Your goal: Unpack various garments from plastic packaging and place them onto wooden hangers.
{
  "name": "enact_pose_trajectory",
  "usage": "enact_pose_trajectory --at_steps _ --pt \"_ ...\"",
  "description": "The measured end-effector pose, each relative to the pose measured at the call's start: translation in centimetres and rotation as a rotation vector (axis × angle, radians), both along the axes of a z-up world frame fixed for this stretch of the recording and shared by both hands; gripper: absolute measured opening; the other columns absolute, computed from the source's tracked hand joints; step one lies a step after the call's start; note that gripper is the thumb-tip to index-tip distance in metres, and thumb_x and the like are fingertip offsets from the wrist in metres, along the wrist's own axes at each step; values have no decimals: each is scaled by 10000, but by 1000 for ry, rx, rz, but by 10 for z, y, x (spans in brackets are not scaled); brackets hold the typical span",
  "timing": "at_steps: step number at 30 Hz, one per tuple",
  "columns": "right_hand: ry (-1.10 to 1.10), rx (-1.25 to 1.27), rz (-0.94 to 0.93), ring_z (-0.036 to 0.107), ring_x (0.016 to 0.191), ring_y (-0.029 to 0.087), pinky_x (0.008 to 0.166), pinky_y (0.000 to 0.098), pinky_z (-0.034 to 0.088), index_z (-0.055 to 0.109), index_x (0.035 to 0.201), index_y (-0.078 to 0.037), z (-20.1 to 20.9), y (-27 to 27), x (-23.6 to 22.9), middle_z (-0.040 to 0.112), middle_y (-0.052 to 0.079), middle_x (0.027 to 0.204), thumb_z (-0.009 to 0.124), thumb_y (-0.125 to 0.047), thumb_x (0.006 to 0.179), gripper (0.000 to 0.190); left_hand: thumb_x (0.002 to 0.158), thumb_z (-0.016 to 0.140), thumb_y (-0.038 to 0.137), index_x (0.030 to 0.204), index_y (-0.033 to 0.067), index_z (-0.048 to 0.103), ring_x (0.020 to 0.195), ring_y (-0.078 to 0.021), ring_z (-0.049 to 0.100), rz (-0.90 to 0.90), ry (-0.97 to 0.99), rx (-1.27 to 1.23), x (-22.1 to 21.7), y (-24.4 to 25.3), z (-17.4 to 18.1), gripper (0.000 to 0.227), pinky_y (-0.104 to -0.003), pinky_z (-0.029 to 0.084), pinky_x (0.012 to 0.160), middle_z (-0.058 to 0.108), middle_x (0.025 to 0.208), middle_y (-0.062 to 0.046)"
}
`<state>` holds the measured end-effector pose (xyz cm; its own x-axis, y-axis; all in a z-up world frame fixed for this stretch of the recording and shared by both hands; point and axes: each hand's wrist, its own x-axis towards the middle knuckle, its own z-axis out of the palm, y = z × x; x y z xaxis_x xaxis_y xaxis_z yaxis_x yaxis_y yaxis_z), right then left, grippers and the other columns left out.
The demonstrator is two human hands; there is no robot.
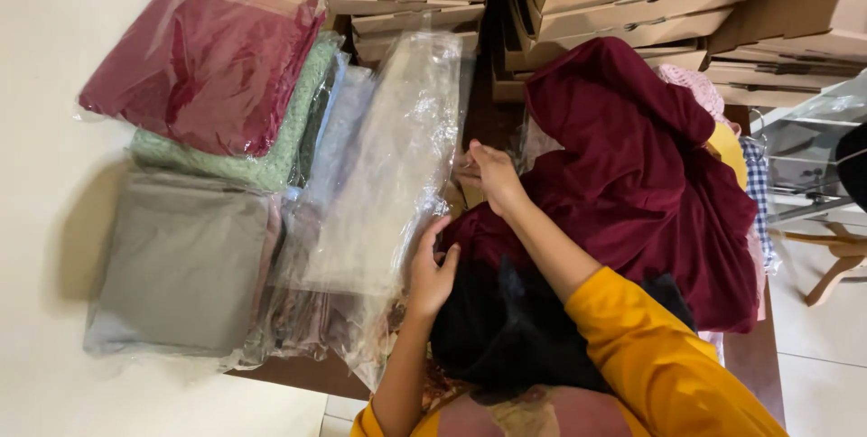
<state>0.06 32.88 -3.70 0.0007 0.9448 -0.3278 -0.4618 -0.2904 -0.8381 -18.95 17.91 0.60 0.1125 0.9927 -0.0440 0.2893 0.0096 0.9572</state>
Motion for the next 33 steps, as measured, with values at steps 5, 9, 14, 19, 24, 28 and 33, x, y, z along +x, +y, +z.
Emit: enact_pose_trajectory --at_steps 5,9,14,19,24,28,33 --pt "-152 155 -18 735 1025 261 950 403 590 687 1081 42 134 -55 18 758 146 1093 486 -319 1076 414 931 665 91 1550 153 387 1409 -247 502 37 -112 66 4 -10 74 682 -358 508 965 476 1571 -92" --pt "-359 449 -93 707 1058 275 990 392 532 703 1169 73 194 -113 43 735 218 1185 454 -271 1098 430 966 667 133 1550 158 409 1376 -230 559 49 -107 67 11 -24 97 639 -350 508 991 540 1545 -76" --pt "-396 685 -339 727 1070 301 1032 428 564 672 1099 61 270 -179 74 726 223 1168 407 -223 1114 389 950 718 167 1489 132 494 1399 -260 538 3 -76 205 25 -41 110 585 -392 521 999 517 1558 -85" --pt "-405 1011 -613 729 1034 314 979 446 597 622 1000 80 294 -232 128 701 237 1120 434 -171 1231 390 891 797 277 1522 115 427 1449 -292 466 -163 -164 247 38 -58 148 749 -443 517 1026 429 1608 -88" --pt "-574 1094 -492 753 996 318 834 417 643 607 963 13 317 -257 121 706 207 1059 442 -154 1198 332 775 859 381 1549 74 358 1455 -306 457 -258 -248 341 71 -66 188 971 -417 559 992 420 1604 -144" --pt "-762 925 -402 763 928 263 846 363 642 695 1023 47 332 -286 67 754 192 1063 415 -103 1116 332 704 903 372 1536 -2 292 1275 -313 587 -280 -210 487 102 -60 174 1098 -390 516 996 564 1409 -178" --pt "-979 881 -399 770 918 256 827 357 630 667 1040 34 313 -284 58 767 183 1035 457 -156 1102 290 815 869 204 1285 21 633 993 -211 747 -272 -153 284 112 -52 155 557 -350 594 843 759 1080 -103"
